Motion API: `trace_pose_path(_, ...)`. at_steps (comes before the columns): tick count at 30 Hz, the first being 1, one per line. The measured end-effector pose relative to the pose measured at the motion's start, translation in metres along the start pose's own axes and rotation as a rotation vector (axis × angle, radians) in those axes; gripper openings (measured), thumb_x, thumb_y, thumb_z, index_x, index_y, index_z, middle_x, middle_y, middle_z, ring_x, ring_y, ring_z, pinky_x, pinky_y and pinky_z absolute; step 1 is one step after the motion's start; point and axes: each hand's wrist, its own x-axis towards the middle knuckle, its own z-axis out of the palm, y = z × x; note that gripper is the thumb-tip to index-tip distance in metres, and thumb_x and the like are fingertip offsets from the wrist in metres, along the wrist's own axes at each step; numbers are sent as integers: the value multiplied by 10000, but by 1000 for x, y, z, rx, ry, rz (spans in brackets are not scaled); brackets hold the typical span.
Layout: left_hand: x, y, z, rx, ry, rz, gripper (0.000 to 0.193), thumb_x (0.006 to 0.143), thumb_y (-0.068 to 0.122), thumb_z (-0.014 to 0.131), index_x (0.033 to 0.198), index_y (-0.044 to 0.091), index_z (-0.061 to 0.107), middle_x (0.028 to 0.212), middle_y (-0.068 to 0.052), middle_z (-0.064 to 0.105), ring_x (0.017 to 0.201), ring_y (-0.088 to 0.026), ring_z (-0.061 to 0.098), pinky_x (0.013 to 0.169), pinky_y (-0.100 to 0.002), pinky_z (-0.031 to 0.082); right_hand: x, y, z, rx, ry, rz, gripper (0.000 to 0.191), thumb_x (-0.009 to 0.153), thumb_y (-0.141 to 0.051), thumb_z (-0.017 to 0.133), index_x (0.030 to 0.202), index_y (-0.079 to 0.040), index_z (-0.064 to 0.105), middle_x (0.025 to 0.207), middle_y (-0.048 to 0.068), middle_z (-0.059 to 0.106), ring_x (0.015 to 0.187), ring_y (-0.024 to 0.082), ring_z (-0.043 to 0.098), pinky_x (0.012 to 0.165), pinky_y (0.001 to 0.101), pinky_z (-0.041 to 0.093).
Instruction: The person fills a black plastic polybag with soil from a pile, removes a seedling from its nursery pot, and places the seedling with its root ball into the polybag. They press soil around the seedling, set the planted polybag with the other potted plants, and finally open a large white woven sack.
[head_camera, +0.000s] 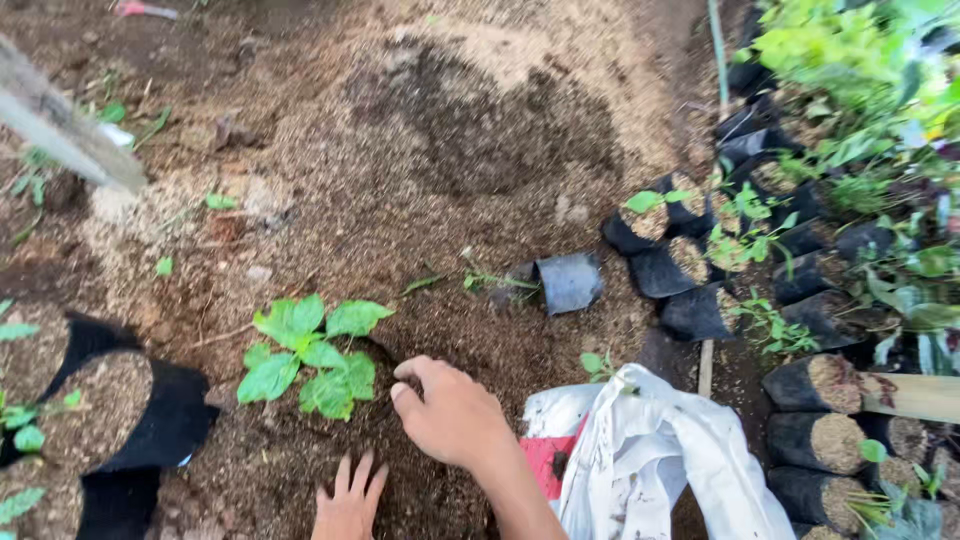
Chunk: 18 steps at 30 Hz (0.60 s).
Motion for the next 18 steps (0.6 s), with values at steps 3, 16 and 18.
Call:
trace_pose_path(3, 13, -1, 26, -29, -169, -6, 531, 1025, 405, 493, 1534, 370, 345, 1602, -66, 267, 1466, -349, 305, 944, -728, 455, 4, -10, -4, -2, -93, 69, 394, 922, -413, 544, 1242, -212, 653, 1256, 69, 683, 1194, 305, 631, 1009, 465, 482)
trace_pose_path(16, -15, -32, 6, -513, -445, -37, 776, 846, 392, 827, 1492, 366, 398, 1471, -96, 328, 1346, -374, 405, 1071, -517, 497, 25, -10, 28, -114, -187, 85, 418, 925, -415, 551, 1260, -184, 650, 1225, 126, 699, 1192, 329, 641, 1007, 469, 494)
trace_pose_path(18, -35, -20, 0, -516, -209, -125, 850, 751, 325, 900, 1447, 344, 411, 1462, -79, 325, 1385, -373, 360, 1024, -512, 525, 33, -7, 39, -130, -194, 67, 426, 927, -417, 553, 1254, -161, 642, 1202, 153, 709, 1174, 351, 653, 995, 479, 509)
